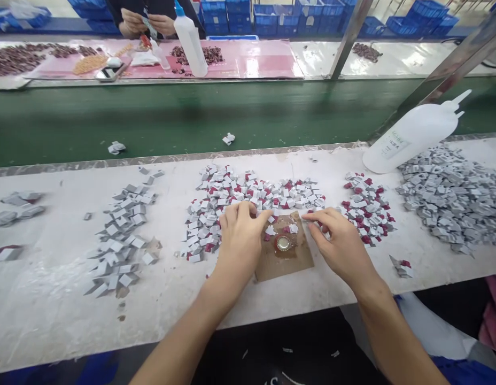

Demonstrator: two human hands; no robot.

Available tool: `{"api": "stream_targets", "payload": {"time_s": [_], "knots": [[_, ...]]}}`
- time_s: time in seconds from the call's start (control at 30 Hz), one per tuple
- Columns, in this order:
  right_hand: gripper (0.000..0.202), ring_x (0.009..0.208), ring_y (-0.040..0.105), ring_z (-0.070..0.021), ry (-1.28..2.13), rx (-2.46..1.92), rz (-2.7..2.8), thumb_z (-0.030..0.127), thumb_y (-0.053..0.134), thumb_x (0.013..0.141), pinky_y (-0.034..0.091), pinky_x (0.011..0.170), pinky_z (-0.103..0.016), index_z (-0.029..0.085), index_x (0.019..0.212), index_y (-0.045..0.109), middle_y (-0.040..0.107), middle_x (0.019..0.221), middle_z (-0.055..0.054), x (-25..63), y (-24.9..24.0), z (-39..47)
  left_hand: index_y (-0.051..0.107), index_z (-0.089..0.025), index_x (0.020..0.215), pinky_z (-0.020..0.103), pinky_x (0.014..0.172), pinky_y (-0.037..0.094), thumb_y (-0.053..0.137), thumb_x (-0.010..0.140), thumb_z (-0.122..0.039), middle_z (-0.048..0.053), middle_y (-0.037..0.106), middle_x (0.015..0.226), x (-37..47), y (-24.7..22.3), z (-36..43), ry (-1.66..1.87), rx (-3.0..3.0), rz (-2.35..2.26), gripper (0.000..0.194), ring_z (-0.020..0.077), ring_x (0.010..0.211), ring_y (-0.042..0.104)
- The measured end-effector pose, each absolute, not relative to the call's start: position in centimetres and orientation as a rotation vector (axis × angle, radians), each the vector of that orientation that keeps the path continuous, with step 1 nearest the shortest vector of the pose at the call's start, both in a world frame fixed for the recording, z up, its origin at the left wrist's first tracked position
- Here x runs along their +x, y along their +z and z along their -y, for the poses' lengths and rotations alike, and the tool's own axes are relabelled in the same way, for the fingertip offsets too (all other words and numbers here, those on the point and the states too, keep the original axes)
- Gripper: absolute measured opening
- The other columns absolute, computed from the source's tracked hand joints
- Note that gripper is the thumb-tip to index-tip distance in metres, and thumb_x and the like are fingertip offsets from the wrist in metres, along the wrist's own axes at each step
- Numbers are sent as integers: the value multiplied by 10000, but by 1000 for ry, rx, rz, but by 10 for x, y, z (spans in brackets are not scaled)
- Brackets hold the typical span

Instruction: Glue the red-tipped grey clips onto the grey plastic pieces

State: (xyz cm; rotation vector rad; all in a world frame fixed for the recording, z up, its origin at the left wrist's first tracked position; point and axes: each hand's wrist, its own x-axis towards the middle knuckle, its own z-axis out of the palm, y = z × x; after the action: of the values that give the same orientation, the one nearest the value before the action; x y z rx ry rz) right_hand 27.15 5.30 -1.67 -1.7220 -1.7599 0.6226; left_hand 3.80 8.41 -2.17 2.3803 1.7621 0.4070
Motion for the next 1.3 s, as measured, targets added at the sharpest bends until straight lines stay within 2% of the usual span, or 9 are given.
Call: {"api": "stream_targets", "payload": {"time_s": [0.1,0.2,0.27,0.4,0.57,0.83,1.0,1.17,1.3], "knots": [[269,1051,759,-298,675,-1659,1800,267,610,1145,581,854,-422,265,1211,871,816,1130,-90,263,-9,-65,875,-238,1249,539,1018,545,615,1076,-23,191,692,1271,38,-12,-103,218,2517,-1681,379,386,1201,583],[250,1012,755,-293,714,-1638,1766,257,633,1132,594,857,-429,265,1224,866,821,1131,-91,256,-4,-75,857,-199,1147,534,1024,541,694,1039,-43,195,685,1264,39,-8,-116,82,2649,-1605,250,392,1193,589],[248,984,746,-288,724,-1647,1735,254,638,1125,597,860,-433,263,1223,865,821,1126,-91,254,-5,-78,848,-197,1095,525,1017,535,702,1049,-67,193,688,1256,38,-9,-121,43,2685,-1576,201,391,1190,591],[238,930,725,-276,711,-1675,1729,266,643,1115,588,852,-429,248,1189,869,816,1100,-91,259,-12,-76,847,-233,1124,527,1017,513,731,1073,-139,180,688,1264,31,-11,-128,72,2698,-1525,158,393,1204,569],[244,877,696,-266,667,-1696,1706,303,645,1103,571,818,-415,258,1142,882,806,1031,-80,275,-16,-69,828,-231,1124,531,1030,501,707,1100,-171,173,678,1273,26,-8,-136,105,2693,-1509,137,385,1210,549],[267,773,635,-244,582,-1832,1573,383,668,1105,551,743,-408,256,1177,891,782,1007,-82,304,-14,-47,831,-166,1272,568,1027,518,573,1127,-154,218,699,1295,41,-10,-139,78,2628,-1600,296,433,1235,581],[287,899,678,-290,526,-1877,1691,331,661,1102,583,778,-430,270,1269,886,736,1076,-110,313,-16,-40,803,-194,1355,561,1028,520,527,1134,-157,181,747,1310,33,-9,-125,348,2572,-1571,355,405,1222,606],[331,1177,657,-390,364,-1871,1843,287,701,1065,620,947,-529,229,1359,844,651,1191,-161,307,-26,-35,790,-244,1375,565,1063,530,603,1137,-222,155,762,1281,2,-7,-98,701,2452,-1648,304,396,1281,645],[304,1202,642,-403,248,-1868,1873,300,812,1014,603,1029,-572,195,1299,812,661,1215,-168,296,-37,-40,806,-267,1362,683,1164,492,680,1104,-309,148,764,1206,-34,-7,-83,868,2346,-1876,290,415,1227,708]]}}
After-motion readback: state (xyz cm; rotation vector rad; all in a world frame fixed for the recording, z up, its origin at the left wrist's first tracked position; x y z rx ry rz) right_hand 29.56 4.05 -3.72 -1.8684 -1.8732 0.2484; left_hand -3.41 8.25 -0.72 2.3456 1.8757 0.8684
